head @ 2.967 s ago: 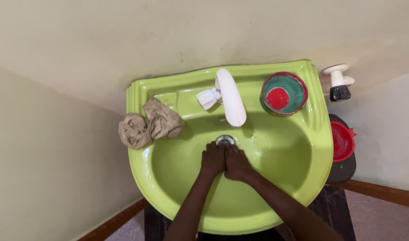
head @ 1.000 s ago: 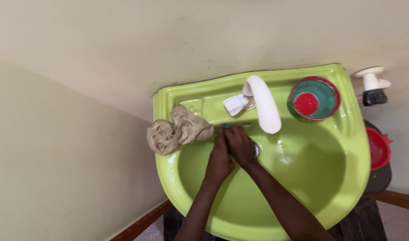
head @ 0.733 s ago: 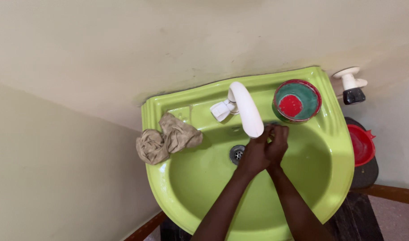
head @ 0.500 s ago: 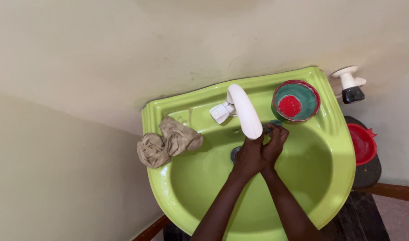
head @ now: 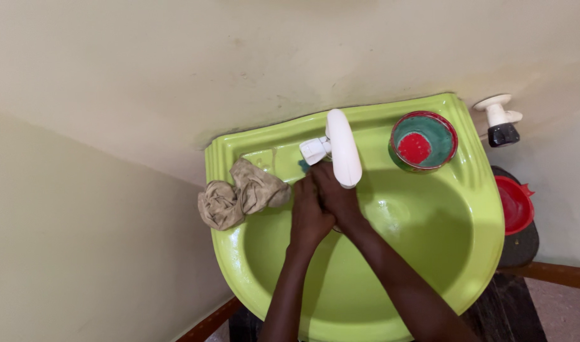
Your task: The person cleans a green bathroom sink using a green sponge and a beige cloth. They scrub the basin, faucet, and surrounding surfaces, then wipe the sink dry with the cloth.
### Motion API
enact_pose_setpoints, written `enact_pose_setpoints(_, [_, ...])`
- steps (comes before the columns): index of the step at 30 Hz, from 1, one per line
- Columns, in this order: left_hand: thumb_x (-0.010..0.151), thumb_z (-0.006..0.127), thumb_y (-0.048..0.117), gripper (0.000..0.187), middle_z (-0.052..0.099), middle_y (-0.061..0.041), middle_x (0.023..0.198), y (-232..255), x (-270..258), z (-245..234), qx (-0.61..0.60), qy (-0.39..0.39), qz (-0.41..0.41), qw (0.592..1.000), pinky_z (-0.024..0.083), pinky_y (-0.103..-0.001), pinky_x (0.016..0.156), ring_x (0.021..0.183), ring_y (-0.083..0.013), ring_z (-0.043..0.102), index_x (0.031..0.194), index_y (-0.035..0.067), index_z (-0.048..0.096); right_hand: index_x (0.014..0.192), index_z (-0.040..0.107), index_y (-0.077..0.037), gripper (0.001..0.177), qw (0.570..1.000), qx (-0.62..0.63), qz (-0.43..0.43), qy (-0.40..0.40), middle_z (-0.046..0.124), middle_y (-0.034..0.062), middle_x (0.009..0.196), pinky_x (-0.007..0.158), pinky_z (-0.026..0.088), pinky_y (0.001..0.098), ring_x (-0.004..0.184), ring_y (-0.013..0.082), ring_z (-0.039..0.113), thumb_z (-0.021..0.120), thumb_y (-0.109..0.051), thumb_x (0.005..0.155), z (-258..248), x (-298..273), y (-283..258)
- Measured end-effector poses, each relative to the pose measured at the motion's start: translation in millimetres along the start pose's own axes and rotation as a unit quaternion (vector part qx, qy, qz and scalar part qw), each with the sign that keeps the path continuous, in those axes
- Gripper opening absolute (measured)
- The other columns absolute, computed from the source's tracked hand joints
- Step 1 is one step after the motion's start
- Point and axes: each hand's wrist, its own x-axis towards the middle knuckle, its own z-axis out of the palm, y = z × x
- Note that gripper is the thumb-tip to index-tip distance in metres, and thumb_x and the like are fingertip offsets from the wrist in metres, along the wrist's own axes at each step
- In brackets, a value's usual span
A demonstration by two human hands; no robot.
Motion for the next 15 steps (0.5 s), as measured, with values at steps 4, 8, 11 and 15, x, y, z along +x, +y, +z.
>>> enact_pose_setpoints(4, [0.069, 0.060, -0.006, 0.084, 0.040, -0.024, 0.147, 17, 0, 17, -0.009, -0.049, 0.009, 0.999, 0.055, -0.046, 0.094, 0.128, -0.0438, 0.052, 0.151, 0.005, 0.044, 0.117, 0.065, 0.002, 0.040, 0.991, -0.014, 0.111, 0.072, 0.064, 0.0214, 0.116, 0.088, 0.050, 0.0474, 0.108, 0.0430, 0.059, 0.069, -0.001, 0.077, -35, -1, 12])
enact_pose_setpoints(8, [0.064, 0.072, -0.002, 0.085, 0.039, -0.029, 0.148, 19, -1, 16, 0.059, -0.031, 0.067, 0.996, 0.048, -0.050, 0.100, 0.134, -0.0480, 0.042, 0.144, 0.000, 0.047, 0.129, 0.061, 0.004, 0.057, 0.986, -0.074, -0.054, 0.136, 0.061, 0.0177, 0.134, 0.100, 0.048, 0.0443, 0.122, 0.0368, 0.051, 0.062, 0.004, 0.072, -24, -9, 14])
enact_pose_setpoints(11, [0.063, 0.085, 0.008, 0.082, 0.045, -0.031, 0.141, 8, -3, 3, 0.156, -0.038, 0.102, 0.982, 0.042, -0.053, 0.105, 0.129, -0.0483, 0.044, 0.135, -0.006, 0.050, 0.132, 0.064, -0.002, 0.034, 0.937, 0.233, 0.241, 0.094, 0.069, 0.0221, 0.132, 0.103, 0.050, 0.0438, 0.126, 0.0397, 0.062, 0.062, -0.018, 0.102, 3, -10, 8])
enact_pose_setpoints(15, [0.068, 0.083, 0.008, 0.065, 0.056, -0.028, 0.131, -14, -12, -24, 0.289, -0.049, 0.098, 0.951, 0.043, -0.051, 0.104, 0.124, -0.0445, 0.049, 0.124, -0.010, 0.057, 0.144, 0.059, -0.002, 0.055, 0.974, -0.186, -0.128, -0.008, 0.052, 0.0170, 0.154, 0.120, 0.039, 0.0444, 0.143, 0.0370, 0.047, 0.060, -0.001, 0.089, 35, -19, 11])
